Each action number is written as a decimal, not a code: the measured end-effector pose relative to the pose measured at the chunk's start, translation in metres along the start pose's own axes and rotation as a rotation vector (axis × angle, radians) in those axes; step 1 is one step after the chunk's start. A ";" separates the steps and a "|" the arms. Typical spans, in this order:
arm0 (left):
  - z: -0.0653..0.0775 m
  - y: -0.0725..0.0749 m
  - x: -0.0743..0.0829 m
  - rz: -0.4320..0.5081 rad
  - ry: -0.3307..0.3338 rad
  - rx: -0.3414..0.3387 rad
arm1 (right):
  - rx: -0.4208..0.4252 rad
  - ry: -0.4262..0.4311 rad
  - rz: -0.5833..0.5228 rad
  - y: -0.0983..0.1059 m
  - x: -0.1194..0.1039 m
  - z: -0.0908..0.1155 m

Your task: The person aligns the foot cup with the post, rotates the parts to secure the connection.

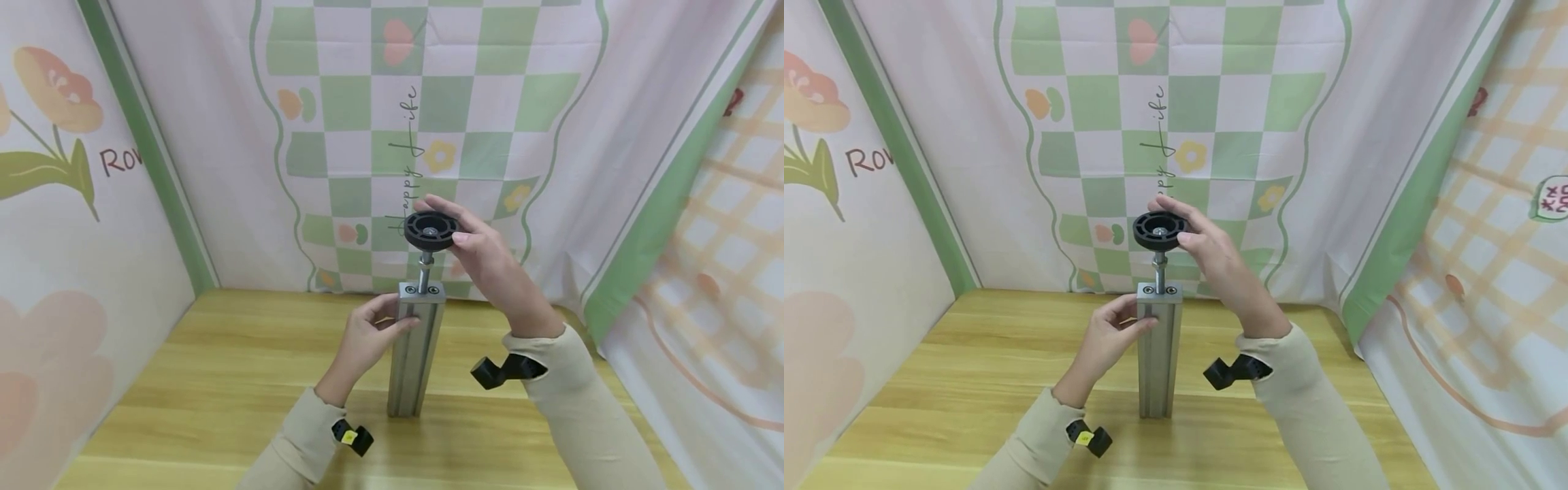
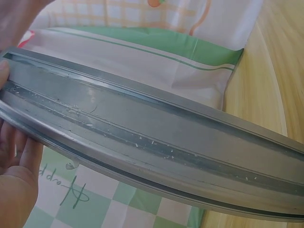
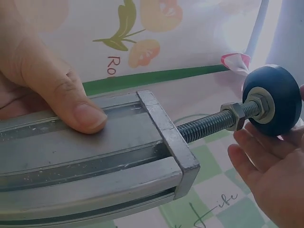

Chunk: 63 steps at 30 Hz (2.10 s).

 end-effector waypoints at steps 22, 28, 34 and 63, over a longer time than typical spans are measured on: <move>0.001 0.000 0.000 0.017 -0.013 -0.013 | 0.278 0.036 0.088 -0.006 0.003 0.007; 0.001 0.001 0.000 0.014 -0.005 -0.015 | 0.322 0.058 0.146 -0.011 0.000 0.004; 0.001 0.001 0.000 0.015 -0.007 -0.012 | 0.266 0.032 0.163 -0.012 0.001 0.005; 0.001 0.000 -0.001 0.001 0.005 -0.005 | 0.068 -0.003 -0.355 -0.005 0.021 -0.003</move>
Point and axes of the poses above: each hand's wrist, its own z-axis away from the middle knuckle, its own y-axis out of the back of the hand, x = y × z, the point moved 2 cm from there along -z, towards the middle knuckle, and after that the axes turned 4 degrees about z, right-handed, at the moved point
